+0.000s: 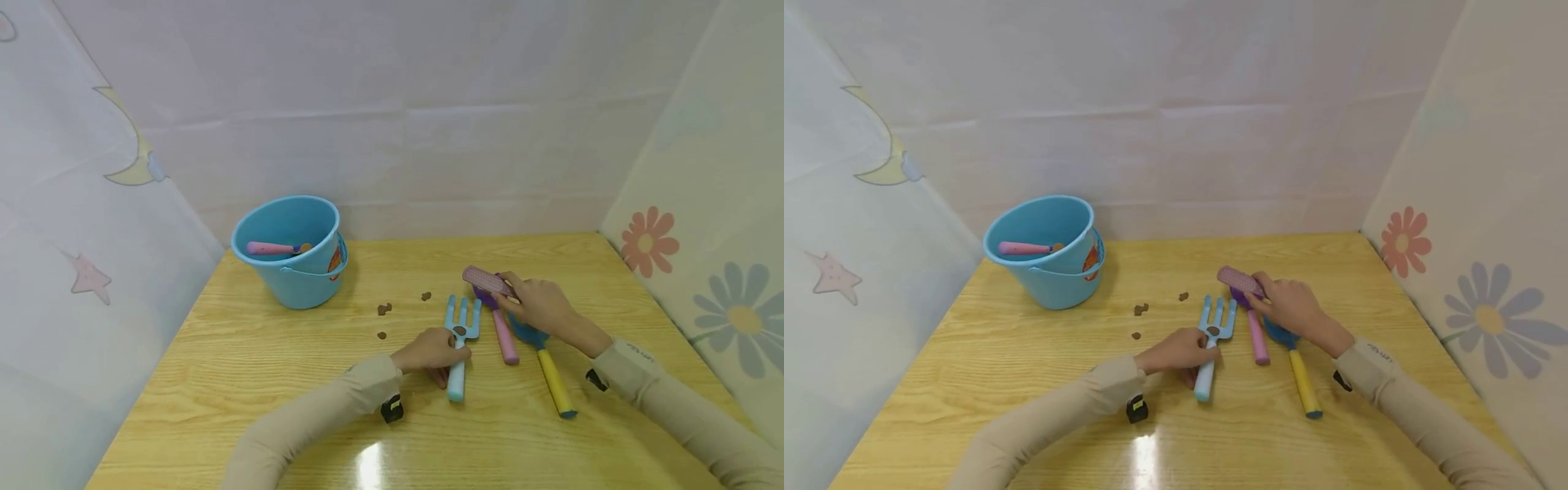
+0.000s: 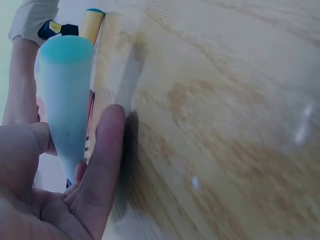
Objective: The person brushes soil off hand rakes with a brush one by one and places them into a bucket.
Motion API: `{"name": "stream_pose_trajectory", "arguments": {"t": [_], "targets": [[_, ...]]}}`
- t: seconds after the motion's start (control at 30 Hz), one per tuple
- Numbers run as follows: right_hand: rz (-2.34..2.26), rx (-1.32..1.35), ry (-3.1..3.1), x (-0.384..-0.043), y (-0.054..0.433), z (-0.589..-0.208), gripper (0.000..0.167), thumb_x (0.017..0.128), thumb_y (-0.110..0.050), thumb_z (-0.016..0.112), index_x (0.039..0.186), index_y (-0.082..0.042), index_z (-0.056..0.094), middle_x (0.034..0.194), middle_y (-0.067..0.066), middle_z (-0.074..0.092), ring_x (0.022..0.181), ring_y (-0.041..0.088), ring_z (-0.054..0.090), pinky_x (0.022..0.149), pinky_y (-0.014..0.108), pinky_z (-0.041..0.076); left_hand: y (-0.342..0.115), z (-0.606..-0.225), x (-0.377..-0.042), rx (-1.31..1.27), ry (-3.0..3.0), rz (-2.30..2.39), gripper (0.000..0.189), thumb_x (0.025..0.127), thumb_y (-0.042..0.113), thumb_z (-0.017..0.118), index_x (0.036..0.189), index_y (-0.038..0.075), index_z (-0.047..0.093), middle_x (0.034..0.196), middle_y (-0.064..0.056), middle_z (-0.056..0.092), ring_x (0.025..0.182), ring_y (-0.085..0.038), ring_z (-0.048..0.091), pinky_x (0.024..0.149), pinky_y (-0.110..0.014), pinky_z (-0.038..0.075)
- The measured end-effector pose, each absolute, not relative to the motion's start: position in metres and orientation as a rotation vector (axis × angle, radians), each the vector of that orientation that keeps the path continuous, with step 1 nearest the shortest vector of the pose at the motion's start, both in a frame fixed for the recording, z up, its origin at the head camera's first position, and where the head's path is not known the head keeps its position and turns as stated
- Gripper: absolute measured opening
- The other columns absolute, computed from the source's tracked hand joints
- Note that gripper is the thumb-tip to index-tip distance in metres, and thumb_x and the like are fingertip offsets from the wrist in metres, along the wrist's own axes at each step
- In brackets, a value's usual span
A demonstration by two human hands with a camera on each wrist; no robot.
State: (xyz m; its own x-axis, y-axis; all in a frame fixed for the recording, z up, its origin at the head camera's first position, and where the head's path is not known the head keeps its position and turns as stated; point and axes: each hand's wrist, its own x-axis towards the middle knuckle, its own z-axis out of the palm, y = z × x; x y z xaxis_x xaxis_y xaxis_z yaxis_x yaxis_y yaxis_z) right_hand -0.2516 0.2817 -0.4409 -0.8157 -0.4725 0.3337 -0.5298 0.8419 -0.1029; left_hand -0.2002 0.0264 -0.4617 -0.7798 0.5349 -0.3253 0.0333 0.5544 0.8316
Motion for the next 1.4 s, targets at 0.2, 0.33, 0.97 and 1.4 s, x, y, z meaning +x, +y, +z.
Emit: {"name": "stream_pose_trajectory", "arguments": {"t": [0.2, 0.33, 0.97, 1.4], "targets": [[0.300, 0.763, -2.747, -0.251, 0.283, -0.443, 0.044, 0.095, -0.029, 0.067, 0.123, 0.004, 0.058, 0.050, -0.007, 0.039, 0.041, 0.007, 0.032, 0.039, 0.023, 0.025, 0.019, -0.465, -0.204, 0.397, 2.178, 1.208, 0.040, 0.096, 0.027, 0.061, 0.061, 0.008, 0.051, 0.057, -0.009, 0.061, 0.042, -0.016, 0.060, 0.045, -0.033, 0.054], [0.305, 0.763, -2.728, -0.252, 0.284, -0.445, 0.044, 0.094, -0.028, 0.067, 0.122, 0.004, 0.059, 0.050, -0.007, 0.037, 0.041, 0.006, 0.030, 0.040, 0.024, 0.023, 0.016, -0.464, -0.206, 0.376, 2.183, 1.199, 0.037, 0.096, 0.030, 0.061, 0.069, 0.006, 0.055, 0.062, -0.009, 0.061, 0.046, -0.017, 0.061, 0.045, -0.032, 0.054], [0.298, 0.762, -2.720, -0.255, 0.277, -0.443, 0.044, 0.094, -0.031, 0.067, 0.121, 0.003, 0.059, 0.050, -0.008, 0.035, 0.041, 0.006, 0.030, 0.039, 0.023, 0.024, 0.012, -0.464, -0.207, 0.501, 2.357, 1.159, 0.034, 0.096, 0.024, 0.060, 0.067, 0.006, 0.060, 0.058, -0.003, 0.056, 0.044, -0.011, 0.054, 0.042, -0.027, 0.051], [0.319, 0.773, -2.739, -0.251, 0.271, -0.442, 0.044, 0.095, -0.032, 0.066, 0.122, 0.002, 0.059, 0.052, -0.007, 0.036, 0.043, 0.007, 0.031, 0.041, 0.025, 0.023, 0.000, -0.469, -0.213, 0.521, 2.433, 1.189, 0.037, 0.099, 0.025, 0.056, 0.065, 0.012, 0.050, 0.056, 0.004, 0.047, 0.043, -0.006, 0.046, 0.039, -0.020, 0.042]]}}
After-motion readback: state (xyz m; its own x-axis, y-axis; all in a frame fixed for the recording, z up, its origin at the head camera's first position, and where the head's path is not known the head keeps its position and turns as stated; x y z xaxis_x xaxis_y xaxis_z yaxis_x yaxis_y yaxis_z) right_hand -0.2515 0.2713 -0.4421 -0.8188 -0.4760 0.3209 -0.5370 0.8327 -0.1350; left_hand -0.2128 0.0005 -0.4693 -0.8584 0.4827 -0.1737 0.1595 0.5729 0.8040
